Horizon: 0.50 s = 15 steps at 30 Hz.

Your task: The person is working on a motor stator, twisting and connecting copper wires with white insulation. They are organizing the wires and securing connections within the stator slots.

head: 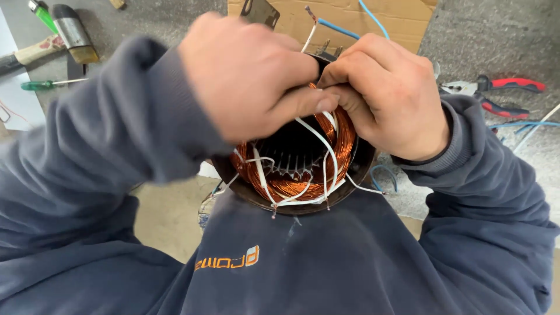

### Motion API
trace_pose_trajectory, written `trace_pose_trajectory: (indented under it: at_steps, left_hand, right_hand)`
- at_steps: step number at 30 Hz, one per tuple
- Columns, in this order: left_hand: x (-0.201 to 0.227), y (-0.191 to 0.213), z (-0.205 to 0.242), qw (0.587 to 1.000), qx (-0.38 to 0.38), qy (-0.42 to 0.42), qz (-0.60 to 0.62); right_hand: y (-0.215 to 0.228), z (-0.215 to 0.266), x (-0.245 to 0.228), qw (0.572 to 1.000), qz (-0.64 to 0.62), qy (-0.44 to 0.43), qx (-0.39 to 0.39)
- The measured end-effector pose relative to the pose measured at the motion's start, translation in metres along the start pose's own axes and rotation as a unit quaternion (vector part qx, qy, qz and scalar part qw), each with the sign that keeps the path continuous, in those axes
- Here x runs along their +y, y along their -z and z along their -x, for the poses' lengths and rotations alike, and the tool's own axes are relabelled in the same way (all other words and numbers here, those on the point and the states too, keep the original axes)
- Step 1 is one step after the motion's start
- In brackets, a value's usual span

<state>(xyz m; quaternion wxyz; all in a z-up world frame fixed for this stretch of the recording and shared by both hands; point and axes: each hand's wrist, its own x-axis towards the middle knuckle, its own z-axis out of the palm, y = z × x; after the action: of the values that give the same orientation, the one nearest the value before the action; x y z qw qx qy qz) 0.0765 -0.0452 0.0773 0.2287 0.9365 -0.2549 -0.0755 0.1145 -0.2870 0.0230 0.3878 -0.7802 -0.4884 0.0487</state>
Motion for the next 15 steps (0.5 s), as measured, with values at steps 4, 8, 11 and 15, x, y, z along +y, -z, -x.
trace_pose_trajectory:
  at_steps: [4,8,11,15]
  left_hand:
    - [-0.021,-0.008,-0.018,0.996,-0.017,-0.074,0.038]
    - [-0.029,-0.009,-0.016,0.99,-0.093,-0.063,0.088]
    - [-0.035,-0.007,-0.007,0.987,-0.112,-0.045,0.109]
    - [-0.04,-0.01,0.005,0.979,-0.136,-0.027,0.151]
  right_hand:
    - [0.005,-0.007,-0.006,1.0,0.02,0.022,0.01]
    - [0.003,-0.007,-0.008,0.999,0.03,0.017,-0.005]
    - [0.002,-0.012,-0.012,0.999,0.04,0.029,-0.014]
    - [0.002,-0.013,-0.016,0.998,0.054,0.022,-0.023]
